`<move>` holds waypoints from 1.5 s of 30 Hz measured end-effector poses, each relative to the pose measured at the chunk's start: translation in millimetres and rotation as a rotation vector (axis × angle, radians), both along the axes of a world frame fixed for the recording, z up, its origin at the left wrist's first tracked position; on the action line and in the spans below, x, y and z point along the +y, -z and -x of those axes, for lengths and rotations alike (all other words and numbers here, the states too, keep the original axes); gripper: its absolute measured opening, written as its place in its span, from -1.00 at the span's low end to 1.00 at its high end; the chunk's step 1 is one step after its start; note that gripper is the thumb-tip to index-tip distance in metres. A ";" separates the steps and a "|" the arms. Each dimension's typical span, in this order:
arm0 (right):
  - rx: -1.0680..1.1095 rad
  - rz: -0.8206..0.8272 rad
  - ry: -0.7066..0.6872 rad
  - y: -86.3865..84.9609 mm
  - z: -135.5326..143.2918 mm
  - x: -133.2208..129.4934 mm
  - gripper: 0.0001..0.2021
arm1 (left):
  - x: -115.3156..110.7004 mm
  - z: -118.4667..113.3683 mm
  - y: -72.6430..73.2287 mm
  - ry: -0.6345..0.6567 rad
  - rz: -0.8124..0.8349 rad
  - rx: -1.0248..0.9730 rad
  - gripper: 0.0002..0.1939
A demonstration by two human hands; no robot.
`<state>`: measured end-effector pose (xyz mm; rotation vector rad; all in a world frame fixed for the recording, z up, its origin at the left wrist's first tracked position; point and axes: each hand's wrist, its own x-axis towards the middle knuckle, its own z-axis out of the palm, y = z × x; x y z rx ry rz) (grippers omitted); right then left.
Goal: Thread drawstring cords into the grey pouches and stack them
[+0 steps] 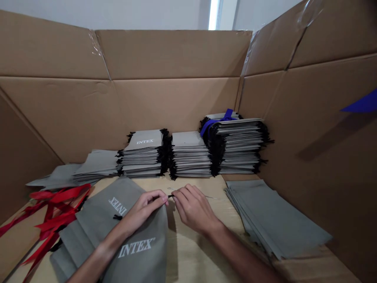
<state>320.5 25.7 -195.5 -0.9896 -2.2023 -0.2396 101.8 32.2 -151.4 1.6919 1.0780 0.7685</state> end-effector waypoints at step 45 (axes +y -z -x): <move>0.965 1.022 -0.533 -6.5 6.8 -1.8 -0.60 | 3.3 -1.1 4.8 0.090 -0.277 -0.024 -0.59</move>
